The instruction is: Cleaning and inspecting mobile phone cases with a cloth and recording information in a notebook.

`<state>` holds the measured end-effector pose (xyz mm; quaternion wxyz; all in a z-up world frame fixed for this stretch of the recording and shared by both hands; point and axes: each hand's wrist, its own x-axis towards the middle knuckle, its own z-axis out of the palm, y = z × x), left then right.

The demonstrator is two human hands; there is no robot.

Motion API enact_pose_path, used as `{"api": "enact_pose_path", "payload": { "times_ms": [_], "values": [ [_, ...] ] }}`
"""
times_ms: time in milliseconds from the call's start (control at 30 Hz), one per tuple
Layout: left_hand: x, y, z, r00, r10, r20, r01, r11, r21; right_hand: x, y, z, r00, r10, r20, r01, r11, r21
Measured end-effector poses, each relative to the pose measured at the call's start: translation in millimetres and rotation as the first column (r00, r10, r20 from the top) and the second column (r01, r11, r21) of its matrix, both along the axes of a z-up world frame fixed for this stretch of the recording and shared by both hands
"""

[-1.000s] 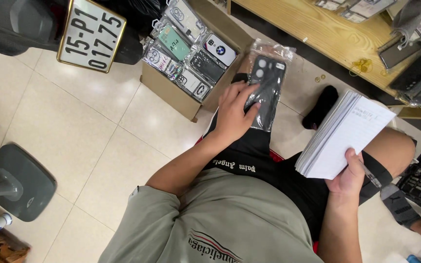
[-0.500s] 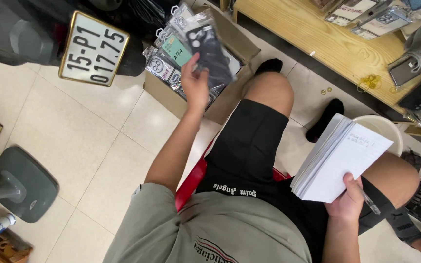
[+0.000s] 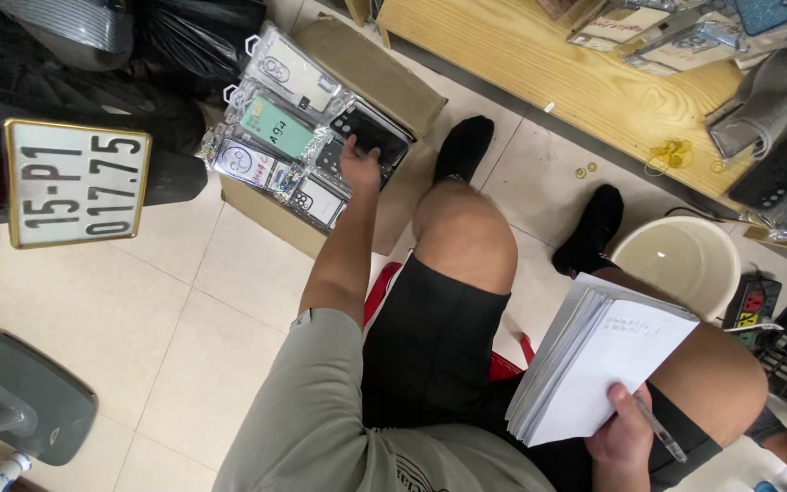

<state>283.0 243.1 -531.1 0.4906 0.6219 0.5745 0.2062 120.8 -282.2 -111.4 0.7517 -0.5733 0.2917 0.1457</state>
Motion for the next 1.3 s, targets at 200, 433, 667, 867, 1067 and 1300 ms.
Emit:
{"api": "enact_pose_path", "payload": {
  "times_ms": [200,433,667,867,1067,1300],
  "values": [
    [-0.6,-7.9,22.9,0.860,-0.423,-0.287,0.434,0.901,-0.027,4.3,3.7,-1.1,1.000,-0.020,-0.020,0.020,1.000,-0.006],
    [-8.2,-24.9,81.3,0.798,-0.526,-0.295,0.543,0.839,-0.028,3.5,9.5,-3.9,0.998,-0.058,-0.013,0.058,0.998,0.019],
    [-34.5,-71.3,242.0,0.734,-0.593,0.331,0.651,0.753,-0.096,-2.1,0.3,-27.2,0.995,-0.104,0.009,0.103,0.992,0.066],
    [-66.1,-109.4,459.2,0.182,-0.940,0.288,0.934,0.257,0.249,31.0,60.4,29.0,0.983,-0.081,0.162,0.059,0.989,0.134],
    [-81.2,-146.1,529.9,0.117,-0.940,0.320,0.831,0.269,0.488,40.2,68.0,46.0,0.971,-0.114,0.211,0.082,0.985,0.153],
    [-99.3,-178.0,715.2,-0.586,-0.046,0.809,0.808,-0.112,0.578,34.4,60.0,37.2,0.978,-0.113,0.178,0.089,0.987,0.133]
  ]
}}
